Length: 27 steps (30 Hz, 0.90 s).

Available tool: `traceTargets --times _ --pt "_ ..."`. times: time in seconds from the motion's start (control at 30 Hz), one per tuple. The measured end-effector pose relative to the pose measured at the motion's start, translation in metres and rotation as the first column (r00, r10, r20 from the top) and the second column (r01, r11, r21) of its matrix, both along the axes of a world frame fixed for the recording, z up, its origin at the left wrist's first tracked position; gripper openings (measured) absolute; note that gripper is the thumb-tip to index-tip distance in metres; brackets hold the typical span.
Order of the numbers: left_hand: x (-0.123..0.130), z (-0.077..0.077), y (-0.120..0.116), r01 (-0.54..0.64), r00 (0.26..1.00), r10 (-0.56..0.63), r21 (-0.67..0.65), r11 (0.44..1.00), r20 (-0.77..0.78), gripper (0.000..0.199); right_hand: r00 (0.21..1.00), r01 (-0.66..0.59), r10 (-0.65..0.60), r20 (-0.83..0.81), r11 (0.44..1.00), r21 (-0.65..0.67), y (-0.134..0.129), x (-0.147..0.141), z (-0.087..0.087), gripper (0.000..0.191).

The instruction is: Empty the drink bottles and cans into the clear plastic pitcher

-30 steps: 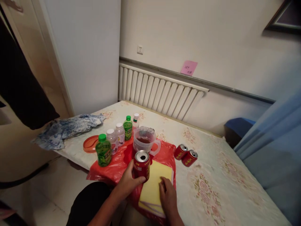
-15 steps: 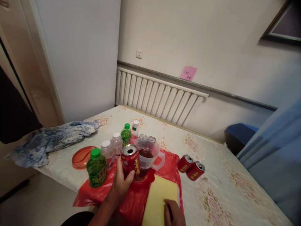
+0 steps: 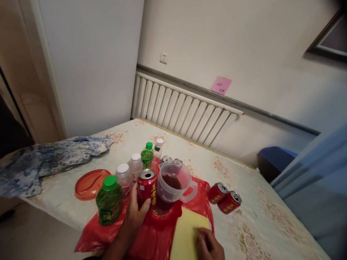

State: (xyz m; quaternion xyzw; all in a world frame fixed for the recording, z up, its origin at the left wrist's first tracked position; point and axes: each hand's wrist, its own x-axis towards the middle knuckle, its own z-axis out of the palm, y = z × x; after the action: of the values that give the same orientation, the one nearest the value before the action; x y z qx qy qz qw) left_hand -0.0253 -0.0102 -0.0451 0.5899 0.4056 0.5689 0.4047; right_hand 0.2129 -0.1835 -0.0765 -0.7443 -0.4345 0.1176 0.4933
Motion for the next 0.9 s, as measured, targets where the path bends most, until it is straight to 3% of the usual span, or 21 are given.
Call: traceTargets --times 0.13,0.27,0.4,0.53,0.73,0.9 --pt "-0.001 0.000 0.004 0.018 1.000 -0.018 -0.033 0.999 0.023 0.070 0.995 0.061 -0.054 -0.089 0.995 0.077 0.038 0.008 0.056 0.043" --pt "-0.001 -0.001 0.005 0.025 0.999 -0.024 -0.041 0.999 0.040 0.072 0.970 -0.087 0.126 -0.206 0.978 0.189 0.082 0.000 0.090 0.044" --pt "-0.002 0.004 0.006 0.037 0.998 -0.035 -0.039 0.999 0.056 0.070 0.890 -0.286 0.350 -0.293 0.928 0.240 0.111 -0.009 0.098 0.052" --pt "-0.004 0.008 0.007 0.078 0.995 -0.073 -0.076 0.994 0.075 0.069 0.763 -0.283 0.442 -0.471 0.884 0.371 0.124 -0.017 0.095 0.052" --pt "-0.007 0.011 0.008 0.087 0.994 -0.081 -0.090 0.992 0.071 0.070 0.735 -0.052 0.311 -0.603 0.912 0.407 0.126 -0.041 0.105 0.042" --pt "-0.003 0.010 0.009 0.083 0.994 -0.078 -0.072 0.994 0.076 0.070 0.777 0.091 0.199 -0.597 0.903 0.419 0.121 -0.050 0.132 0.038"
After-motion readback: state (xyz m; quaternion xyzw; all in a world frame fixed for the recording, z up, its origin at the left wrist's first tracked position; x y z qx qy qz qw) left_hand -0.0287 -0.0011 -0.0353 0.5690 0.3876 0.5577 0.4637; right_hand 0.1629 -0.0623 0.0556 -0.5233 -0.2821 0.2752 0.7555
